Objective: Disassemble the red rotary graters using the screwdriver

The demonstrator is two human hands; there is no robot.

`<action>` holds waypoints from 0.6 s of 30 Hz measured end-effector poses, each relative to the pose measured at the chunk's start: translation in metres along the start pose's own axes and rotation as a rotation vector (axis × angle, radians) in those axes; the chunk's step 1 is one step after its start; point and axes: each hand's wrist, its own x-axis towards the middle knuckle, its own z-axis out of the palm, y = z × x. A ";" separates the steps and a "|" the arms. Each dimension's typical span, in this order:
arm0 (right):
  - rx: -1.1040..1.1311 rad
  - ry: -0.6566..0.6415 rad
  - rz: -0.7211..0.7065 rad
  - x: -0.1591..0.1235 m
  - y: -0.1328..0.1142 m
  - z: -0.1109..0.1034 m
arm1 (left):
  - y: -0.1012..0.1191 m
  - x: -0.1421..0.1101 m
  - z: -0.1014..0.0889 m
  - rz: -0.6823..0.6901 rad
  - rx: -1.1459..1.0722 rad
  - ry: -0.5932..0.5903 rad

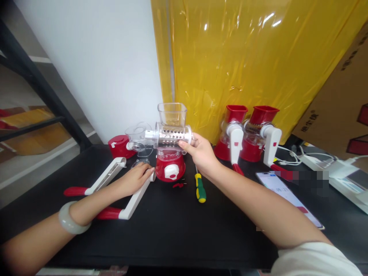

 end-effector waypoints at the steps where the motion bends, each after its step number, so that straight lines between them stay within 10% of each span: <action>1: -0.005 -0.001 0.002 0.000 0.000 0.000 | 0.002 0.001 -0.004 0.001 -0.019 0.033; 5: -0.017 -0.012 -0.002 0.002 -0.002 0.002 | 0.016 0.006 -0.030 0.010 -0.237 0.275; 10: 0.033 -0.065 -0.014 0.005 -0.005 0.014 | 0.036 0.021 -0.043 0.219 -0.478 0.150; 18: 0.043 -0.157 -0.018 0.001 -0.006 0.025 | 0.046 0.023 -0.026 0.150 -0.499 0.205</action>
